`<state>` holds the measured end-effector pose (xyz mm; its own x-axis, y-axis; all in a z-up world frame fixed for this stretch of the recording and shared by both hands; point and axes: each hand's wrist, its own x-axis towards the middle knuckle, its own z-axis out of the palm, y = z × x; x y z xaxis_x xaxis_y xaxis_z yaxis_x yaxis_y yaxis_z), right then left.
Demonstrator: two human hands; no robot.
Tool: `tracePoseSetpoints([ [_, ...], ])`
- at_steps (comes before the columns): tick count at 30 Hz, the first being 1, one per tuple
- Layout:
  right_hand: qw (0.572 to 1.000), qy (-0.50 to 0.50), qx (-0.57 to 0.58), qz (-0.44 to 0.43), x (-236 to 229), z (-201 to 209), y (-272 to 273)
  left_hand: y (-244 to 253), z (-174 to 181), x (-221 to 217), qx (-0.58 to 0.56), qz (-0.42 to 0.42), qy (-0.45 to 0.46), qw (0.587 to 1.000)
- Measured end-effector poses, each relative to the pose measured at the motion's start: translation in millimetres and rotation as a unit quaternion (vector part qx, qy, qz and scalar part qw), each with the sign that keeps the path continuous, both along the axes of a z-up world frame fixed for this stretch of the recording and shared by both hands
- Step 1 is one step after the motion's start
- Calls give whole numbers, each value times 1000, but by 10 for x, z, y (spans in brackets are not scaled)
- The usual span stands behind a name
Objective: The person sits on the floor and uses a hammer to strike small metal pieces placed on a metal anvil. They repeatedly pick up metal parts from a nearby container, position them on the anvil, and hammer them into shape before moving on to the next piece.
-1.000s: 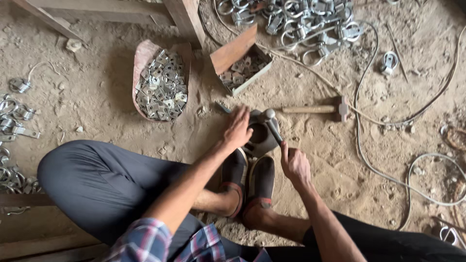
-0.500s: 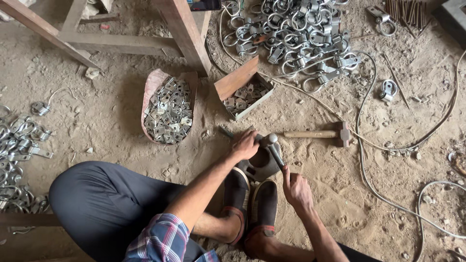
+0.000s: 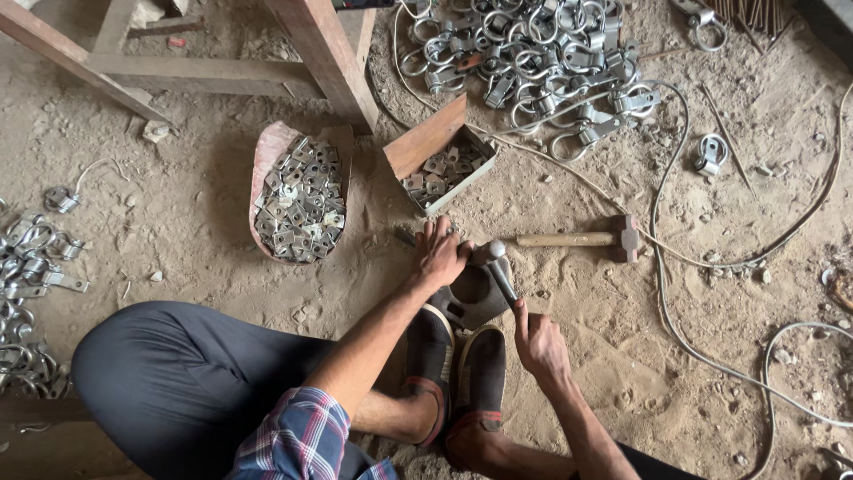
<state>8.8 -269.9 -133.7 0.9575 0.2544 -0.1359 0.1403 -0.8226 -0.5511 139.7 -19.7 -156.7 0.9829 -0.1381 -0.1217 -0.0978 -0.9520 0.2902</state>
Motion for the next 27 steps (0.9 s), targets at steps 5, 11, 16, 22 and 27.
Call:
tracePoseSetpoints([
  [5,996,-14,54,-63,-66,-225,-24,7,10,-47,-41,2,-76,996],
  [11,988,-124,-77,42,-108,-328,-81,96,-4,42,-20,-3,50,999],
  [16,996,-49,-75,15,-114,-355,-75,153,-112,61,-44,41,-117,991],
  [22,994,67,-9,-82,-42,-149,-13,256,-214,145,-27,73,-76,994],
  [27,961,230,-1,-153,-9,6,6,218,-528,220,83,13,-145,986],
])
